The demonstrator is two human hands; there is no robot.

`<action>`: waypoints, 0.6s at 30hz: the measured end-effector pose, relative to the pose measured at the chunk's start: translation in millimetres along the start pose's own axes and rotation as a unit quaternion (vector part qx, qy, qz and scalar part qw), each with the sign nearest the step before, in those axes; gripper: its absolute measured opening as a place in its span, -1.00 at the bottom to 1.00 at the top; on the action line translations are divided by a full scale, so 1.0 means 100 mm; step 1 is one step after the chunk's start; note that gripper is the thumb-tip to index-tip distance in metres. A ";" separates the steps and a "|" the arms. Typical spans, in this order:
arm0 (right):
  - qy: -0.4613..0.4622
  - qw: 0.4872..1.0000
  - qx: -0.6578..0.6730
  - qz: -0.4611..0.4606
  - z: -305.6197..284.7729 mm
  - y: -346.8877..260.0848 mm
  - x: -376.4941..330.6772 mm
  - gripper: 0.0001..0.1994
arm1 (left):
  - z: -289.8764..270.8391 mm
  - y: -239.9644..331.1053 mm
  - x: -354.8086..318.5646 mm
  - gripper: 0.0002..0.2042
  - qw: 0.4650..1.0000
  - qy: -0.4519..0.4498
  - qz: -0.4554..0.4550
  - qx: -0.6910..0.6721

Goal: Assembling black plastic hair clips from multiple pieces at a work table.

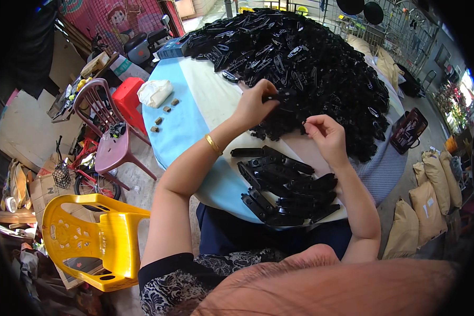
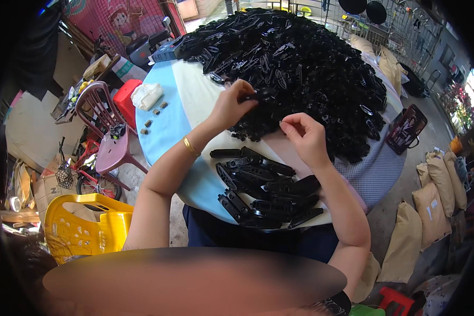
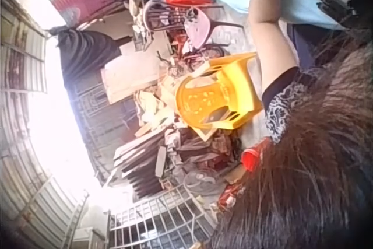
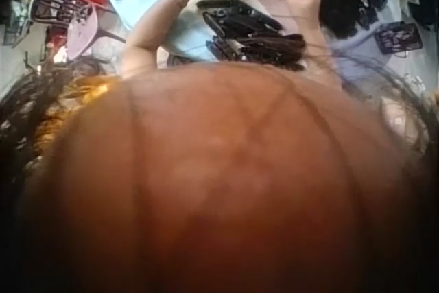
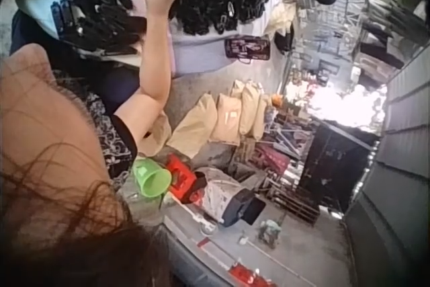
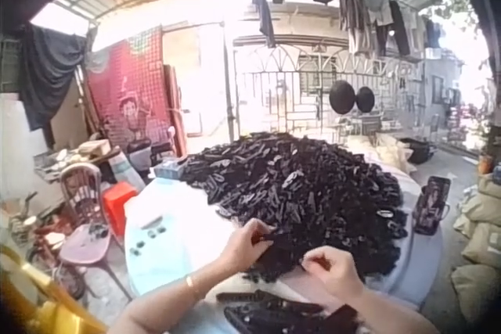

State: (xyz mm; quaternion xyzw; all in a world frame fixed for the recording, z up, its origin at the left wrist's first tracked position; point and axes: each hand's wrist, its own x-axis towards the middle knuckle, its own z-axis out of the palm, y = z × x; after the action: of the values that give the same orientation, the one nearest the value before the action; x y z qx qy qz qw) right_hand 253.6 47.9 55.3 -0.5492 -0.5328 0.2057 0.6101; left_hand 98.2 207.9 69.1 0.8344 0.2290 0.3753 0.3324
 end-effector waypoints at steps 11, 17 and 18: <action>0.031 0.899 -0.263 -0.349 0.00 -0.18 0.04 -0.85 | 0.27 0.16 -0.27 -0.74 0.946 -0.170 -0.117 -0.249; 0.013 0.871 -0.329 -0.363 -0.03 -0.17 0.03 -0.84 | 0.28 0.14 -0.28 -0.71 0.918 -0.182 -0.149 -0.319; 0.010 0.859 -0.356 -0.367 -0.04 -0.17 0.02 -0.84 | 0.27 0.16 -0.28 -0.70 0.908 -0.182 -0.156 -0.343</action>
State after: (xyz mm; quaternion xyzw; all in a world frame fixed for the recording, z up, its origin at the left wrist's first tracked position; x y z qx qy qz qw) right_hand 252.0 42.9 72.0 -0.4954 -0.7267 -0.2424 0.4095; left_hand 104.2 169.0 53.2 0.6762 0.1490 0.2151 0.6886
